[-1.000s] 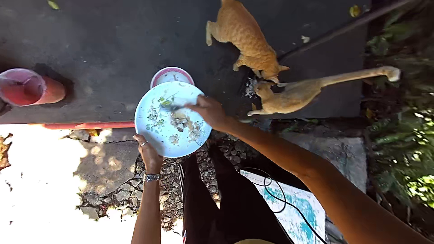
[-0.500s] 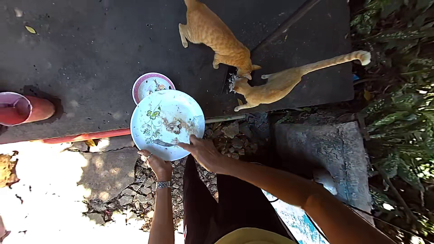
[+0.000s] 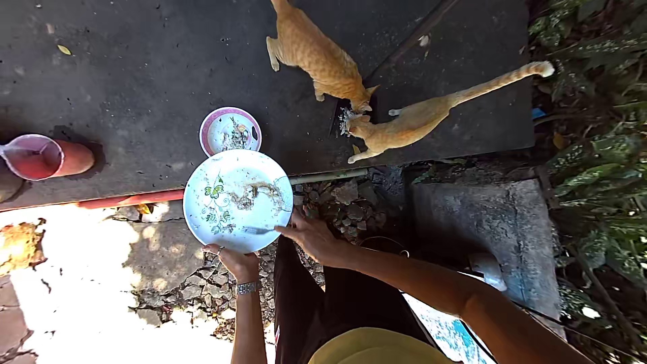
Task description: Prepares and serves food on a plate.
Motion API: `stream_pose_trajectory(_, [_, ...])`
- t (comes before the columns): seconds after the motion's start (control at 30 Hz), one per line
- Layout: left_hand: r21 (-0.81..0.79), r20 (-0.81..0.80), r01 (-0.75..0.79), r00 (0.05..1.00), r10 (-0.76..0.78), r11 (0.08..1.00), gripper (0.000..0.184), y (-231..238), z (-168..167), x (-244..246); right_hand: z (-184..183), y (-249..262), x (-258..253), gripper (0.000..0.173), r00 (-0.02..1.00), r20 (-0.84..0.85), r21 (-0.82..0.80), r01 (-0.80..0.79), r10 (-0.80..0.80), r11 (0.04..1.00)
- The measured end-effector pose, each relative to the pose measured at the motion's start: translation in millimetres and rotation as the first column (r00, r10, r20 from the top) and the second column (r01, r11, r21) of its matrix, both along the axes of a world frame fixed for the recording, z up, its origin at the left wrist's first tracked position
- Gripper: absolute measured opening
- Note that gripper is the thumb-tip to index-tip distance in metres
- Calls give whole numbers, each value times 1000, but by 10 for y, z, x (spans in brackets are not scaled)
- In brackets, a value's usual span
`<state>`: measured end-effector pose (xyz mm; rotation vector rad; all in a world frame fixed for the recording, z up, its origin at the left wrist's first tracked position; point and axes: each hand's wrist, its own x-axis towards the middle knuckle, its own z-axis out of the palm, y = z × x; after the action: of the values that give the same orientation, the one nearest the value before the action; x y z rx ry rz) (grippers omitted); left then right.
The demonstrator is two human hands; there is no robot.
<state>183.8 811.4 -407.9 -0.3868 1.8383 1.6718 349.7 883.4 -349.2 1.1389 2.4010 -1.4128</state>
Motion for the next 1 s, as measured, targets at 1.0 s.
stream_pose_trajectory(1.0, [-73,-14,-59,998,58,996,73,-476,-18,-88,-88,-71,33,33,995,76,-35,-54,57,998])
